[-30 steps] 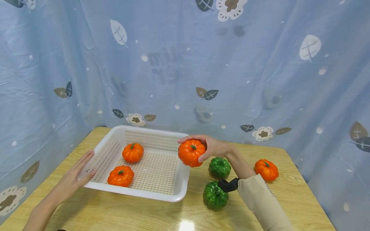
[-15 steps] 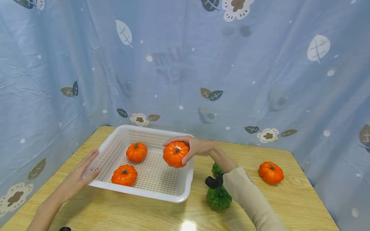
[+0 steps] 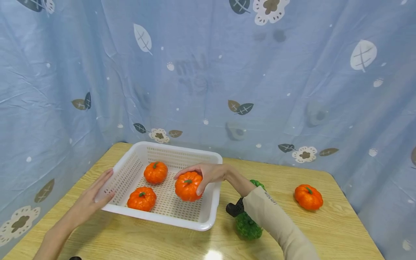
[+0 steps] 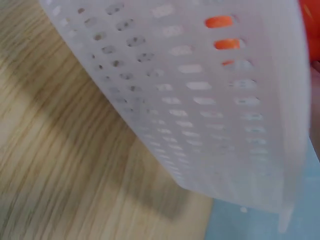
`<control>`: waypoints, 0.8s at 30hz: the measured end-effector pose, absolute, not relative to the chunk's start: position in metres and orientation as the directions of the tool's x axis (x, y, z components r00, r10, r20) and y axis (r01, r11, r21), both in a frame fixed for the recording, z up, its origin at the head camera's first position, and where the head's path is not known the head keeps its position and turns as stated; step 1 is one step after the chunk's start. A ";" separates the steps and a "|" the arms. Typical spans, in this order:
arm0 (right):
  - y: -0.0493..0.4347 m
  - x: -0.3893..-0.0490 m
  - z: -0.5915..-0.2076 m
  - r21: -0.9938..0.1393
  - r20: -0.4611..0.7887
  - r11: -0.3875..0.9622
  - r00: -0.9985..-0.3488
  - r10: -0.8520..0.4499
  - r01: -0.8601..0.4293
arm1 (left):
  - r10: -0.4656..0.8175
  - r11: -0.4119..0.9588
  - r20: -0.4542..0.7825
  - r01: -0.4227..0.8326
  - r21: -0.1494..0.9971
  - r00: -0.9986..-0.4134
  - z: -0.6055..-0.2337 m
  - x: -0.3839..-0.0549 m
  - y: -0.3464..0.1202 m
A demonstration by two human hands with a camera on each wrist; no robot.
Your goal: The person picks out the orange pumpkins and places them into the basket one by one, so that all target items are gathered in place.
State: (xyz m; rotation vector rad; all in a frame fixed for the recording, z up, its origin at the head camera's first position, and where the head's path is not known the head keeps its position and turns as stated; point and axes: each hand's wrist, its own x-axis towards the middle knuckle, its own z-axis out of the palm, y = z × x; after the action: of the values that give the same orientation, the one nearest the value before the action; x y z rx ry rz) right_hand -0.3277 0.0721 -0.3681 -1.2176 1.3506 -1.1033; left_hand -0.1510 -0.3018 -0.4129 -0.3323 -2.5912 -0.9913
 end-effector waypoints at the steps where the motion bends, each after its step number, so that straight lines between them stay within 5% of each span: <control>1: 0.070 -0.328 -0.370 -0.990 -0.093 0.094 -0.020 -0.995 -0.105 | 0.094 0.729 0.401 0.337 0.596 -0.911 -0.413 -0.151 -0.302; 15: 0.057 -0.331 -0.378 -0.971 -0.216 0.200 0.127 -0.968 -0.129 | 0.082 0.738 0.392 0.320 0.594 -0.916 -0.412 -0.151 -0.300; 24: 0.047 -0.328 -0.381 -0.920 -0.361 0.340 0.089 -0.928 -0.193 | 0.080 0.731 0.394 0.322 0.601 -0.916 -0.413 -0.151 -0.301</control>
State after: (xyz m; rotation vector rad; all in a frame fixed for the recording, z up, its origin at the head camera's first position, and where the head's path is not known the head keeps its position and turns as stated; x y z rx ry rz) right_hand -0.3284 0.0474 -0.3812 -1.1147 1.3912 -0.7639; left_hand -0.1511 -0.3009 -0.4127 -0.3121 -2.5927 -0.9917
